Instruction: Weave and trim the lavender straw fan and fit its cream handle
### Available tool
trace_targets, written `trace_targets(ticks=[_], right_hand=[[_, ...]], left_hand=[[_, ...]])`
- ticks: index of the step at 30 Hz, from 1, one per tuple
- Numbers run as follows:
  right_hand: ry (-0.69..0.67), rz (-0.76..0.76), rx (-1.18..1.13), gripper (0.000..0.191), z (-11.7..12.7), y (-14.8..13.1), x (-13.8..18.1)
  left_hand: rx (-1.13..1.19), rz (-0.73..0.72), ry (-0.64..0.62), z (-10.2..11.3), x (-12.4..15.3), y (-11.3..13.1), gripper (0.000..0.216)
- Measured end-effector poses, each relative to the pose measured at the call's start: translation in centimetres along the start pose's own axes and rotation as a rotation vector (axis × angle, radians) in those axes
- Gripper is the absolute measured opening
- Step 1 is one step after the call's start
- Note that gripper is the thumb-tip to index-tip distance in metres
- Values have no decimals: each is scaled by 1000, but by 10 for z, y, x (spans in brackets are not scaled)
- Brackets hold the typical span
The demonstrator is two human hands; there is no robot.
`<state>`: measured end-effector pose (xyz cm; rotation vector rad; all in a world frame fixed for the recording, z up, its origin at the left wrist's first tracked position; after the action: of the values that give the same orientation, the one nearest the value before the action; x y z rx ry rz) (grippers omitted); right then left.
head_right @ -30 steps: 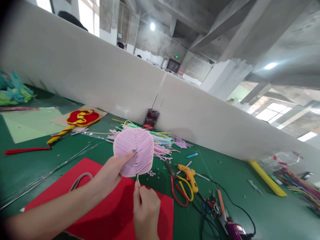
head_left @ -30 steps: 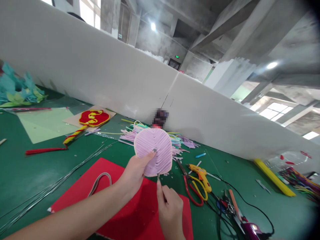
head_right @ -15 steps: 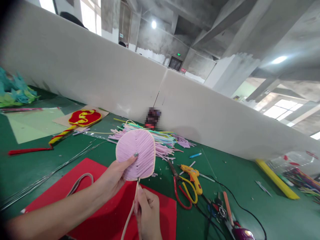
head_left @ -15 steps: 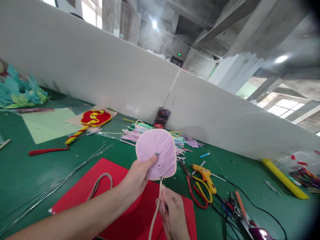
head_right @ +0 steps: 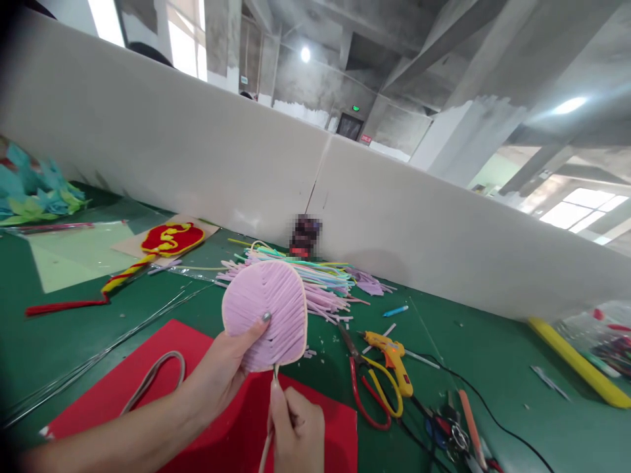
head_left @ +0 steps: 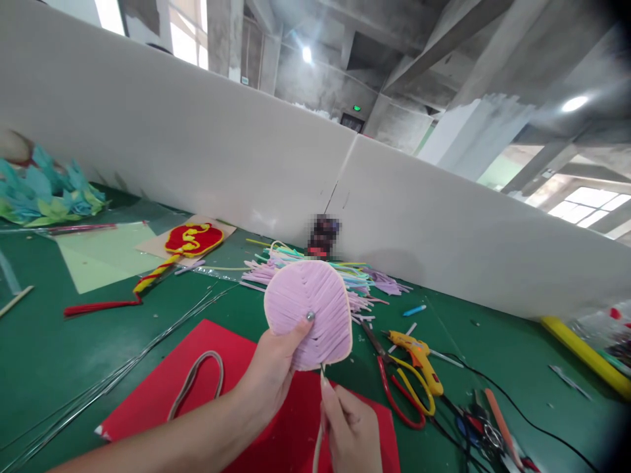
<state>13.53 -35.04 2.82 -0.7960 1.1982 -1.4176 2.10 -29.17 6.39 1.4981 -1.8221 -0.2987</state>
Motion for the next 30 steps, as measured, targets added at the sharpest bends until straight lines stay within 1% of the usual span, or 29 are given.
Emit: trace_targets(ticks=[2,3,5,7,9,11,14,17,19,21,23,26,28,30], right_hand=[[103,178,188,44,3,-2,2],[154,290,263,44,4,-4,3],[236,528,390,41,3,-8,6],[302,702,492,37,1,-12,8],[341,790,581,35,0,-16,10],[353,838,658,35,-1,-20,11],[361,885,744,35,-2,-24,13],[393,901,761,34,-3,-25,15],[398,883,724,34,-3,-24,16],[364,794,631,35,-3,-21,14],[277,591,483,38,-2,-15,9],[75,238,233,42,-3,-3,3],[1,88,69,45,-4,2,1],[-27,-22,-137,47,-6,6,1]], left_hand=[[-13,-5,10,1,0,0,39],[-18,-7,12,1,0,0,40],[-20,-11,14,1,0,0,42],[-17,-21,20,2,1,-1,44],[-18,-41,29,4,1,-1,45],[-28,-61,35,5,1,-1,44],[-38,-71,49,4,2,-1,43],[-30,-51,72,4,3,-1,41],[-25,-45,67,4,3,-1,40],[-25,-51,44,5,2,-2,39],[-24,-57,24,7,0,-2,39],[-6,-52,16,9,-1,-3,39],[8,-44,-1,7,0,-2,39],[8,-30,-28,3,1,0,41]])
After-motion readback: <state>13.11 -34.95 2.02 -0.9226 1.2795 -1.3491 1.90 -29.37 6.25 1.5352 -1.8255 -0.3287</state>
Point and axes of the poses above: each hand's wrist, its own x-axis away from the middle knuckle, its own z-axis out of the back of the hand, y = z × x, the point moved 4 cm from there along -x, towards the middle knuckle, and after that the axes turned 4 degrees about y, right-handed, at the moved point
